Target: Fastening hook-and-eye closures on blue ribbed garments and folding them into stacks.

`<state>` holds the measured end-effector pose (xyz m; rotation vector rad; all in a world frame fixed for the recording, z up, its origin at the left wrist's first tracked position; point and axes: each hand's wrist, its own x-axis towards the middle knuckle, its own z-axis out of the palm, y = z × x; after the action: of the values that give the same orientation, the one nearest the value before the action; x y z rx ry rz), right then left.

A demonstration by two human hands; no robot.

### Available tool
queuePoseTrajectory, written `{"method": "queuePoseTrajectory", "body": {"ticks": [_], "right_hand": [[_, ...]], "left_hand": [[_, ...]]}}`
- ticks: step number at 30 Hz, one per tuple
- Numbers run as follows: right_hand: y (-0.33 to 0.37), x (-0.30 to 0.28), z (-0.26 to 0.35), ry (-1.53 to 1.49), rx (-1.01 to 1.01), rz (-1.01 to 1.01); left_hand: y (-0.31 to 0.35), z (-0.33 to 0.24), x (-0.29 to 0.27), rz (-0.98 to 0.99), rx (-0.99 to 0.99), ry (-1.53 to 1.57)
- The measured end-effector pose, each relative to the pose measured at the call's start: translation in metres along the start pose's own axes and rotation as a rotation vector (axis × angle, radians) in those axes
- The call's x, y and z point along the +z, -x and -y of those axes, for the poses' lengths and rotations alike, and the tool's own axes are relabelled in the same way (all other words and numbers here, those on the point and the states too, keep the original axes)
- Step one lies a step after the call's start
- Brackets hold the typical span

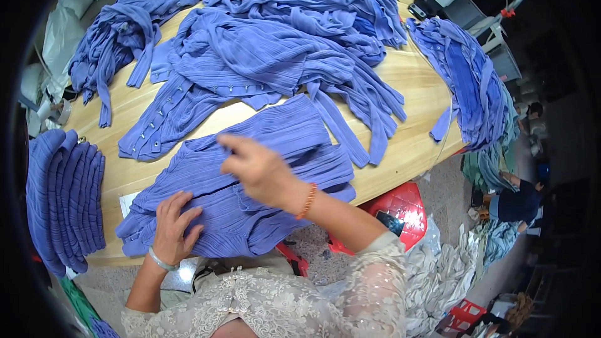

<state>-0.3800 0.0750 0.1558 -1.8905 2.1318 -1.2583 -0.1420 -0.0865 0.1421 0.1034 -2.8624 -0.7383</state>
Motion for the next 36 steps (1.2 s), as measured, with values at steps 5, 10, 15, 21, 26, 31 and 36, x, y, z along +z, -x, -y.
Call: {"method": "queuePoseTrajectory", "body": {"ticks": [5,10,15,21,26,31,36], "right_hand": [[0.021,0.024,-0.008,0.072,-0.062,0.160],[0.037,0.011,-0.018,0.283,0.135,0.196],[0.051,0.007,-0.032,0.363,0.163,0.261],[0.036,0.016,0.012,0.289,0.124,0.132],[0.021,0.075,0.096,0.083,-0.045,0.196],[0.008,0.150,0.151,0.023,-0.106,0.341],[-0.016,0.199,0.148,0.023,-0.066,0.247]], "left_hand": [[0.036,0.003,-0.014,-0.077,-0.097,-0.091],[0.102,0.028,-0.030,-0.333,-0.549,-0.228],[0.156,0.070,-0.018,-0.449,-0.722,-0.125],[0.152,0.060,-0.024,-0.477,-0.713,-0.064],[0.152,0.061,-0.029,-0.455,-0.682,0.024],[0.144,0.058,-0.035,-0.487,-0.670,0.285],[0.127,0.044,-0.057,-0.471,-0.609,0.578]]}}
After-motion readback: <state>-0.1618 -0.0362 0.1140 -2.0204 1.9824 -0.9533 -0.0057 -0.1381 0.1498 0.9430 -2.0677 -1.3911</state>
